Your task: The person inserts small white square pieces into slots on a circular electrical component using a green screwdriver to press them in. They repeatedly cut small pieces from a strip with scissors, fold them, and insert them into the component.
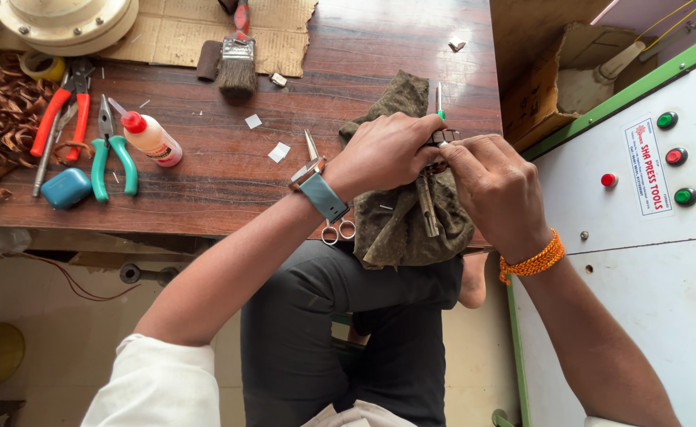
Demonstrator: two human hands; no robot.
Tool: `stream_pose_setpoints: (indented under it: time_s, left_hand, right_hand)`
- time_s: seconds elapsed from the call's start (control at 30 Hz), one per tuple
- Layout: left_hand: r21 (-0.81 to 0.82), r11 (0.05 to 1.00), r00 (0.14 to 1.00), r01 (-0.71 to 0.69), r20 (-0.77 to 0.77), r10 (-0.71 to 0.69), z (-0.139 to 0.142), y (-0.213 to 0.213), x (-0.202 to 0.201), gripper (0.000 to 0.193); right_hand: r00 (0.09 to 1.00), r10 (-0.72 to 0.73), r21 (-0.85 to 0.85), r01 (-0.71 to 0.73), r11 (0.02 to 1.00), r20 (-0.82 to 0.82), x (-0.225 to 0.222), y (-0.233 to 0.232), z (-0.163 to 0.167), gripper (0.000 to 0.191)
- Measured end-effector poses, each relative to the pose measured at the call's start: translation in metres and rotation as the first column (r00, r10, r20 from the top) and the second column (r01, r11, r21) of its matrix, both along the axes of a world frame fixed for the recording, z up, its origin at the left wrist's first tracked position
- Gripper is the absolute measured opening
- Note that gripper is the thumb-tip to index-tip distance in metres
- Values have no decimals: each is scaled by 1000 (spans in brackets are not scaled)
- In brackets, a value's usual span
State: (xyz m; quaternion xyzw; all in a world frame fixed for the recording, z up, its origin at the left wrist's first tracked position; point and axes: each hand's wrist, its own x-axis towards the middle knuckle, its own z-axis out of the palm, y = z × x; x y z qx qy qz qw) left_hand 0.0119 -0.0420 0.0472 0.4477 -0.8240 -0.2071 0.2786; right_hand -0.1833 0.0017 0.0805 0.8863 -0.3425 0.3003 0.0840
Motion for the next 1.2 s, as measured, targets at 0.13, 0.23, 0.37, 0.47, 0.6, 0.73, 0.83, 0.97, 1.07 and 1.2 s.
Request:
stream_pose_setpoints:
  time_s: [0.13, 0.23, 0.37, 0.47, 0.6, 0.73, 0.83, 0.97, 1.07, 1.2]
  left_hand:
    - [53, 997, 996, 64, 61, -67, 2, -6, 1, 33]
    - [10, 988, 986, 152, 72, -153, 2, -11, 2, 31]
    - [-53, 969, 970, 241, 31, -240, -4, -13, 4, 31]
    - [-37, 966, 966, 257, 25, -256, -9, -12, 11, 29]
    - [18, 946, 946, 323, 6, -323, -9, -11, 27, 35]
    - [-212, 884, 904, 417, -1, -427, -15, 5, 30, 51]
    - [-206, 899, 921, 385, 23, -389, -24, 23, 29, 58]
    - [-96, 910, 902, 403, -128, -413, -28, 32, 38, 69]
    - [-149, 927, 915, 345, -169, -367, -29, 40, 39, 68]
    - [-331, 906, 951, 262, -68, -300, -27, 47, 45, 58]
  right_hand:
    - [1000, 1, -3, -1, 1000, 2, -4, -4, -1, 25]
    - [998, 7, -3, -6, 1000, 59, -6, -4, -5, 25]
    - [994, -16, -58, 22, 998, 111, -3, -1, -17, 24]
    - [989, -16, -103, 31, 994, 144, 2, -1, -27, 28]
    - [985, -27, -114, 47, 992, 169, 8, 4, -36, 27]
    - [936, -96, -35, 115, 993, 340, 9, 19, -45, 39]
    - [897, -124, 61, 108, 992, 425, 8, 27, -52, 45]
    - [889, -123, 215, 28, 976, 442, 3, 35, -56, 47]
    - [902, -121, 251, 15, 968, 414, 1, 39, -57, 51]
    - [897, -118, 293, -14, 956, 427, 0, 48, -60, 53]
